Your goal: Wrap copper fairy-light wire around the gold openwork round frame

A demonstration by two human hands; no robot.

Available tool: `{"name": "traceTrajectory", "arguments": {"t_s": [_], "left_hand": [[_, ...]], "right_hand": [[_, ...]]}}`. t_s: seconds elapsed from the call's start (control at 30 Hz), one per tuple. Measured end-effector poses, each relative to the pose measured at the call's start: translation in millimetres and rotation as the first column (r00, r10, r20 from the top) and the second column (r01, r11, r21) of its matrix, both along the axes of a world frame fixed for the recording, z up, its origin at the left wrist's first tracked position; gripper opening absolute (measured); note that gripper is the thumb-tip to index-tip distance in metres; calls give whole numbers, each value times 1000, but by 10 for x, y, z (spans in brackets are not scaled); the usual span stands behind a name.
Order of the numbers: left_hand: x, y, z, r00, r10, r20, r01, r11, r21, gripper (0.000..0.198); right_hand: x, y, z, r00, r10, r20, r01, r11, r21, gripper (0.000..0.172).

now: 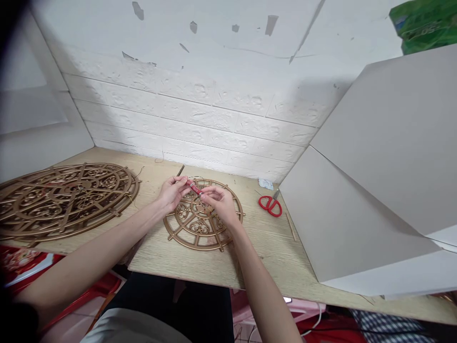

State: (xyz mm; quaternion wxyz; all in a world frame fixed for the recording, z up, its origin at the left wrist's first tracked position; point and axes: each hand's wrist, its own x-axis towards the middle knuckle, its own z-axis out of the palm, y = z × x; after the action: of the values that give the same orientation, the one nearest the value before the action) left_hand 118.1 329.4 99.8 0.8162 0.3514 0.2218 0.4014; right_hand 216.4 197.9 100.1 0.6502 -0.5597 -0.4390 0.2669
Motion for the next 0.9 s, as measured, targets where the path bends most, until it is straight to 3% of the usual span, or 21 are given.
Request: {"name": "traceTrajectory", "arguments": {"t_s": [0.47,0.9], "left_hand": [[3,-15,-14,1000,6,6,-6,1000,25,20],[-11,-10,-11,1000,-1,-30,5,993,114,22]], "right_hand": [[-39,-30,49,991,133,33,-131,990,-57,35],[-44,-36,40,993,114,11,-114,993,-38,32]]}}
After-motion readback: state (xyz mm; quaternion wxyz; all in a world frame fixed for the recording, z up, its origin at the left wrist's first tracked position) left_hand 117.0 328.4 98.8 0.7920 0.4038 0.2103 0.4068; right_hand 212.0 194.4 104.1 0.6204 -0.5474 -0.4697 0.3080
